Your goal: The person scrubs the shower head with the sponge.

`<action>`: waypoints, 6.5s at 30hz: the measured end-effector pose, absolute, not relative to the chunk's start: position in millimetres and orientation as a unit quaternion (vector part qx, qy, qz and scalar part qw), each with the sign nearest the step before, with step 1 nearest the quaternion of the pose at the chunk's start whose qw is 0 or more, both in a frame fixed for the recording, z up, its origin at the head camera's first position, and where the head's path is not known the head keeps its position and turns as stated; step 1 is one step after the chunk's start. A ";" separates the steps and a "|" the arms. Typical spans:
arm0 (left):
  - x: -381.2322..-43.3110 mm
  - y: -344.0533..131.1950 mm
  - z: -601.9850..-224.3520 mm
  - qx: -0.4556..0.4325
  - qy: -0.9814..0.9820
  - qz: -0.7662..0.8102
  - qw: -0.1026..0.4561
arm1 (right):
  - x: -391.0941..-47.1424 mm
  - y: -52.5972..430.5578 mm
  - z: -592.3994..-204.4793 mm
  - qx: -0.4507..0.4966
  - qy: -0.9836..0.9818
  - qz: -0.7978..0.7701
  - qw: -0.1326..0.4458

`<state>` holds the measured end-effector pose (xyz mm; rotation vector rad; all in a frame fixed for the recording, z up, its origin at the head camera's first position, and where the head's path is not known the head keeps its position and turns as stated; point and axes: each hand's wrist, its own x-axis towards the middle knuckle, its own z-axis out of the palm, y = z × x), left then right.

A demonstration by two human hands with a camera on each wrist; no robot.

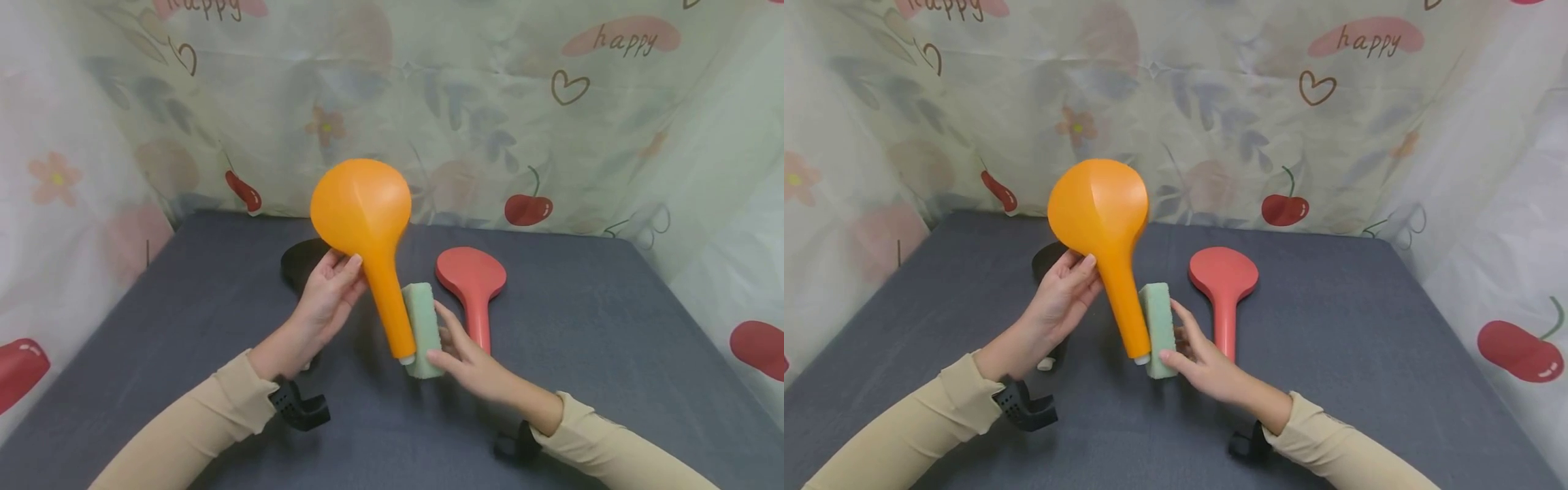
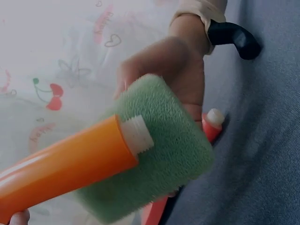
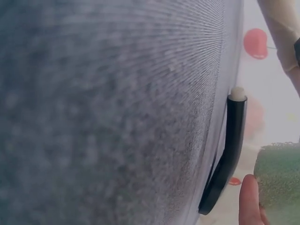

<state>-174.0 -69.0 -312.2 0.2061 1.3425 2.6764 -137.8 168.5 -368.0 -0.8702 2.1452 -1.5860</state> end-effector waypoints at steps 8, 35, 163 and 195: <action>-175.5 -69.0 -310.9 0.048 0.427 0.902 0.035 | -133.7 167.7 -361.9 -0.303 0.784 -0.534 0.087; -175.7 -68.3 -316.0 -0.038 0.442 0.896 0.009 | -128.6 159.0 -349.2 -0.473 0.801 -0.207 -0.304; -240.5 -56.5 -360.2 -0.066 0.780 0.588 0.207 | -184.2 254.1 -346.6 -0.032 0.839 -0.540 -0.062; -212.2 64.0 -362.7 -0.011 0.702 0.633 0.327 | -207.2 291.5 -354.8 0.073 0.858 -0.500 -0.091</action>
